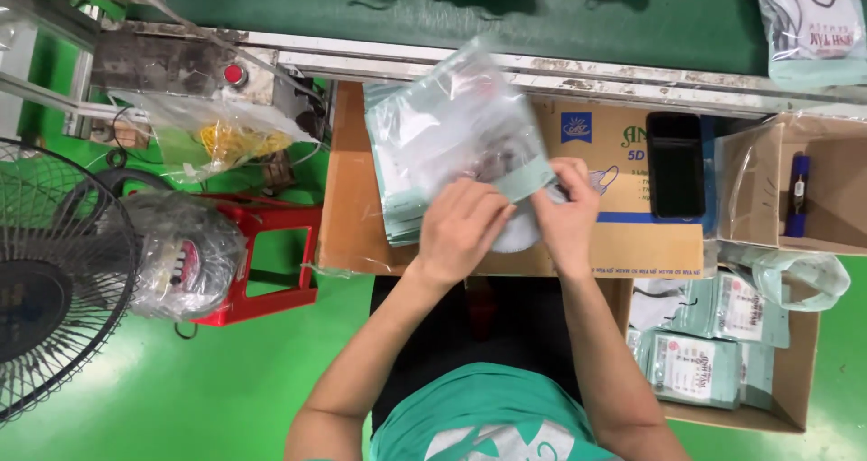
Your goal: The recorder is picking up face masks from a conveyor belt, stacking them, and placing them into individual plastic packaging bags.
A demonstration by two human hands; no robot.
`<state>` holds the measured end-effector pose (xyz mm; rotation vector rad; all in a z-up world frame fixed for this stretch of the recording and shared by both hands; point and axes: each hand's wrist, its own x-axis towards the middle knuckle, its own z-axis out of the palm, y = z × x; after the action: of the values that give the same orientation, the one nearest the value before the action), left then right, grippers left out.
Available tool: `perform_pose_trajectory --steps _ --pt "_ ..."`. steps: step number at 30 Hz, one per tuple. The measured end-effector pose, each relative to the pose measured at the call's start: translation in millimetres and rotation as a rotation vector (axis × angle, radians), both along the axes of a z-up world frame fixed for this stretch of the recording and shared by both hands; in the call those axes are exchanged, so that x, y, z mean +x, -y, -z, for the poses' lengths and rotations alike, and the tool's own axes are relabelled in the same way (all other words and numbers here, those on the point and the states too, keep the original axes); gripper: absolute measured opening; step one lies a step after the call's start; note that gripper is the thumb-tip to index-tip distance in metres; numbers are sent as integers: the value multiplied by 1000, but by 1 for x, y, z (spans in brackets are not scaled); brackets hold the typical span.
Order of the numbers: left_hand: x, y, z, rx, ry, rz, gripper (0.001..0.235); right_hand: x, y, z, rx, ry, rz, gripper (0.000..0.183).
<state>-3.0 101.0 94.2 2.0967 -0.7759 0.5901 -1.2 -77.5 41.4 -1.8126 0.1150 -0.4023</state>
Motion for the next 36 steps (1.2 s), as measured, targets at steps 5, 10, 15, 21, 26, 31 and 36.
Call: perform_pose_trajectory --steps 5,10,15,21,26,31,36 --pt "-6 4 31 -873 -549 -214 45 -6 12 1 146 59 26 16" --pt "-15 40 69 -717 -820 -167 51 0 -7 6 15 17 130 37" --pt "-12 50 57 -1060 -810 -335 43 -34 15 71 1359 -254 -219 24" --pt "-21 54 105 -1079 -1005 27 41 -31 14 48 992 -282 -135 18" --pt "-23 61 96 -1029 -1085 79 40 -27 18 72 1163 -199 -130 18" --pt "-9 48 76 -1352 -992 14 44 -26 16 35 898 -345 -266 19" --pt "-29 72 105 -1284 -1046 41 45 -19 13 72 937 -205 -158 17"
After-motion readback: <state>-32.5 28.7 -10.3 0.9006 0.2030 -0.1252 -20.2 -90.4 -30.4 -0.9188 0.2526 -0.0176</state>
